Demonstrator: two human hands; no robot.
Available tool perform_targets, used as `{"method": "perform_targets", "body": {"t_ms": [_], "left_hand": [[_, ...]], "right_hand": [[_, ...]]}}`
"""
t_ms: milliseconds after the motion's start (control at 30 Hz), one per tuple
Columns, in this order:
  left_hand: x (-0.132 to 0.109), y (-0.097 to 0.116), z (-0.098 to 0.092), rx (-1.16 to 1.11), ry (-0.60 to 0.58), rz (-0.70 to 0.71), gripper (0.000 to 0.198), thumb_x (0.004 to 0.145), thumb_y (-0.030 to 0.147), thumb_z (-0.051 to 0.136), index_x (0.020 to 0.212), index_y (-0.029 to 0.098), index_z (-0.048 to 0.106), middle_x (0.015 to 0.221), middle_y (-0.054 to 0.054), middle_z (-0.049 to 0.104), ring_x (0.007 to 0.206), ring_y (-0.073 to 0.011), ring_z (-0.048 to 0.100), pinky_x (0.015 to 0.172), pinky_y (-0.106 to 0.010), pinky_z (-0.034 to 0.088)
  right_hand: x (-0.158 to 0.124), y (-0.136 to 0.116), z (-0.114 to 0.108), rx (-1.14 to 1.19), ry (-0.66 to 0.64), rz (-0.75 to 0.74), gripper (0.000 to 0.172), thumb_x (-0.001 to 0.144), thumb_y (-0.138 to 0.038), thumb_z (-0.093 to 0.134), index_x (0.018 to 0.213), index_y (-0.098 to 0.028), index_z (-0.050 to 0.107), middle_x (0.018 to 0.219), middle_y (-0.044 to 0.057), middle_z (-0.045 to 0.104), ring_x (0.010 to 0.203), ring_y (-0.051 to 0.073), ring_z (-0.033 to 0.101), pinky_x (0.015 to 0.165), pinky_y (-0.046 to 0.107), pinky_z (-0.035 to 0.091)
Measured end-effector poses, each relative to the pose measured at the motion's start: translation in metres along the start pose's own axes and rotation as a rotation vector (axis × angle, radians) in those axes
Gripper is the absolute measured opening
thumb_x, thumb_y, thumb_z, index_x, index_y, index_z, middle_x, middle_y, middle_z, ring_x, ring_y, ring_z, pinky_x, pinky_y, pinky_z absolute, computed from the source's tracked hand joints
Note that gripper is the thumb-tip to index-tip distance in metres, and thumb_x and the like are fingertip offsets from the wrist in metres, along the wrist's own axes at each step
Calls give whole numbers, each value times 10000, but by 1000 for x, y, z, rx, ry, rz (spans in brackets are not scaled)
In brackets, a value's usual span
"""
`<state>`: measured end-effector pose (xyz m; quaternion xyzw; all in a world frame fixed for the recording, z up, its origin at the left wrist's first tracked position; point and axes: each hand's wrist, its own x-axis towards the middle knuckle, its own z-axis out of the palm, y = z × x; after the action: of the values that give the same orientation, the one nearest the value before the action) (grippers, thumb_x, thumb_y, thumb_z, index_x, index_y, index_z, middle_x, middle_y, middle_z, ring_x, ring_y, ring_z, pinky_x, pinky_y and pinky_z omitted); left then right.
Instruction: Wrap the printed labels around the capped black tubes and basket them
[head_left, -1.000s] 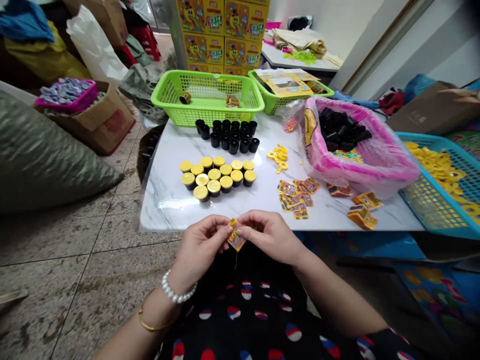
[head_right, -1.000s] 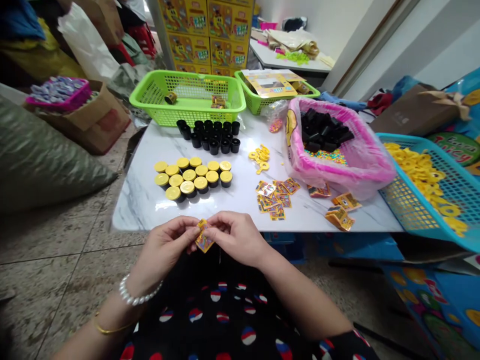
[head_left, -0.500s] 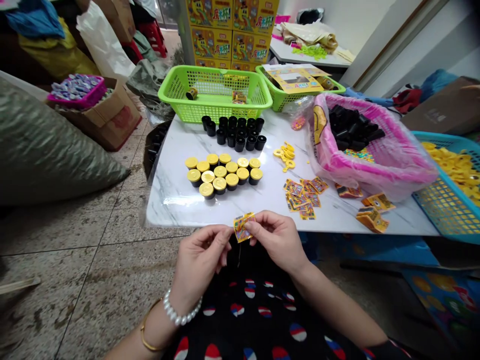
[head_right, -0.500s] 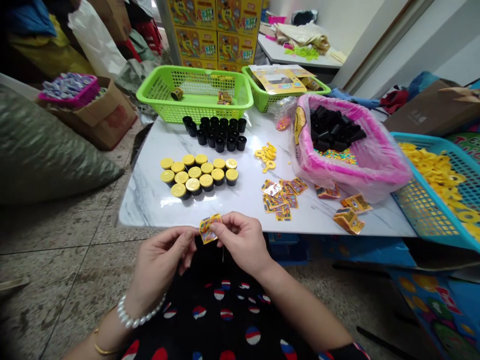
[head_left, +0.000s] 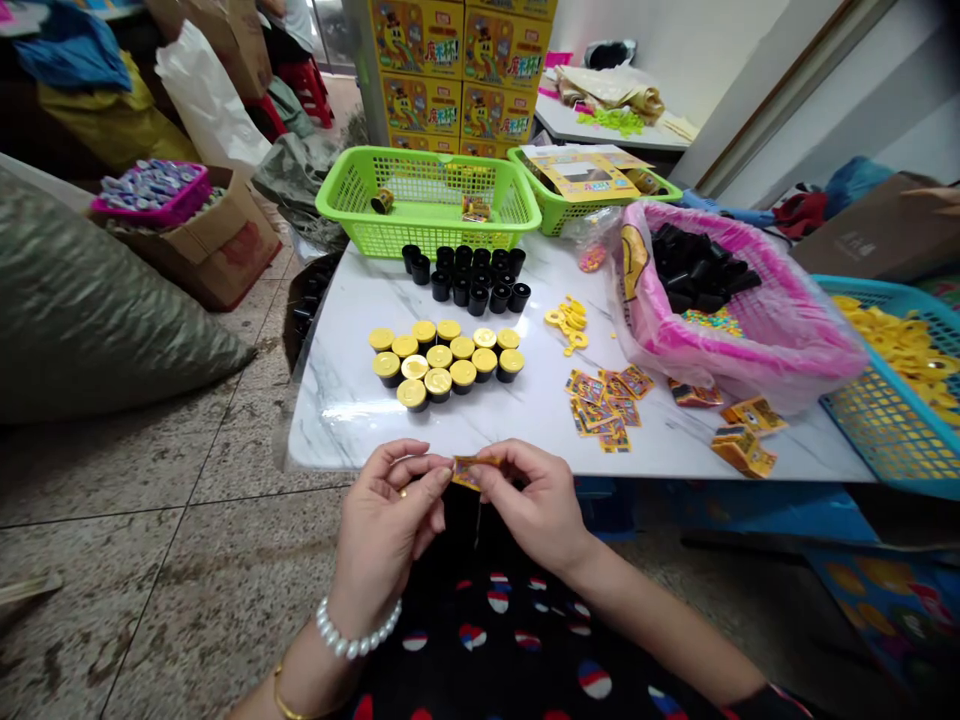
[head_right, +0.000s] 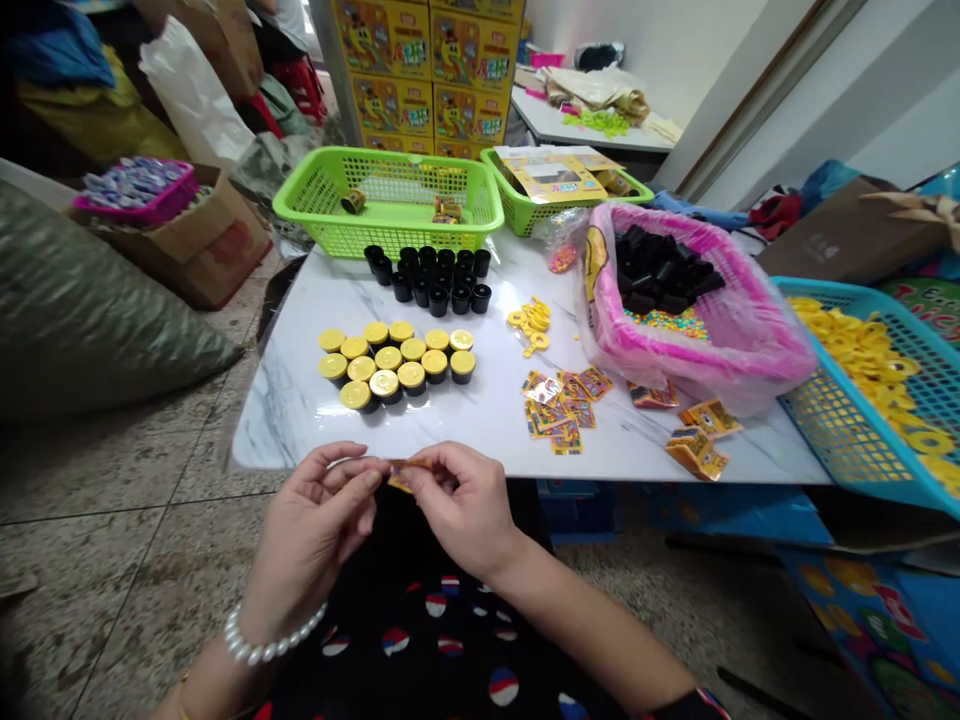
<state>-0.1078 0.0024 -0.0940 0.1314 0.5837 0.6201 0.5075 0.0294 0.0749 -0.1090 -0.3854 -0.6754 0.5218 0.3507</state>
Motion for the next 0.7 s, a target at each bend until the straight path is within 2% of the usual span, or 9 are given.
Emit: {"method": "perform_targets", "body": {"t_ms": [67, 133, 267, 400, 567, 700], "left_hand": [[-1, -1, -1, 17, -28, 12, 350, 695, 297, 841, 909, 189, 586, 826, -2, 706, 413, -47, 509, 330, -121, 275], [-1, -4, -2, 33, -31, 34, 299, 705, 283, 834, 868, 177, 606, 745, 25, 666, 442, -41, 503, 372, -122, 323], [-2, -8, -6, 97, 54, 149, 208, 733, 294, 814, 840, 177, 679, 598, 63, 552, 476, -44, 443, 429, -132, 354], [-4, -7, -3, 216, 30, 204, 156, 759, 316, 775, 815, 175, 740, 633, 16, 608, 478, -75, 456, 413, -177, 368], [-5, -5, 1, 234, -7, 236, 112, 774, 292, 759, 834, 199, 774, 722, -8, 668, 494, -65, 476, 421, -168, 390], [-4, -6, 0, 205, -7, 237, 111, 757, 281, 782, 825, 195, 769, 739, -9, 683, 504, -59, 502, 443, -159, 420]], "right_hand": [[2, 1, -1, 32, 18, 43, 147, 881, -299, 647, 824, -175, 704, 701, 19, 695, 564, 128, 602, 548, 243, 496], [3, 3, -1, 44, 26, 59, 165, 888, -319, 646, 820, -179, 701, 703, 19, 694, 565, 133, 605, 550, 251, 501], [1, 5, -1, 25, 64, 51, 210, 895, -347, 651, 771, -183, 693, 653, 13, 676, 558, 137, 594, 549, 257, 482], [0, 5, 0, -14, 96, 13, 293, 911, -360, 636, 674, -187, 654, 577, -2, 637, 518, 127, 559, 531, 255, 450], [0, 5, 2, -51, 91, -26, 262, 918, -346, 631, 711, -189, 671, 612, 8, 654, 549, 138, 582, 551, 265, 467], [0, 6, 5, -134, 84, -132, 245, 904, -289, 639, 683, -185, 657, 605, 1, 623, 535, 126, 547, 536, 261, 437]]}}
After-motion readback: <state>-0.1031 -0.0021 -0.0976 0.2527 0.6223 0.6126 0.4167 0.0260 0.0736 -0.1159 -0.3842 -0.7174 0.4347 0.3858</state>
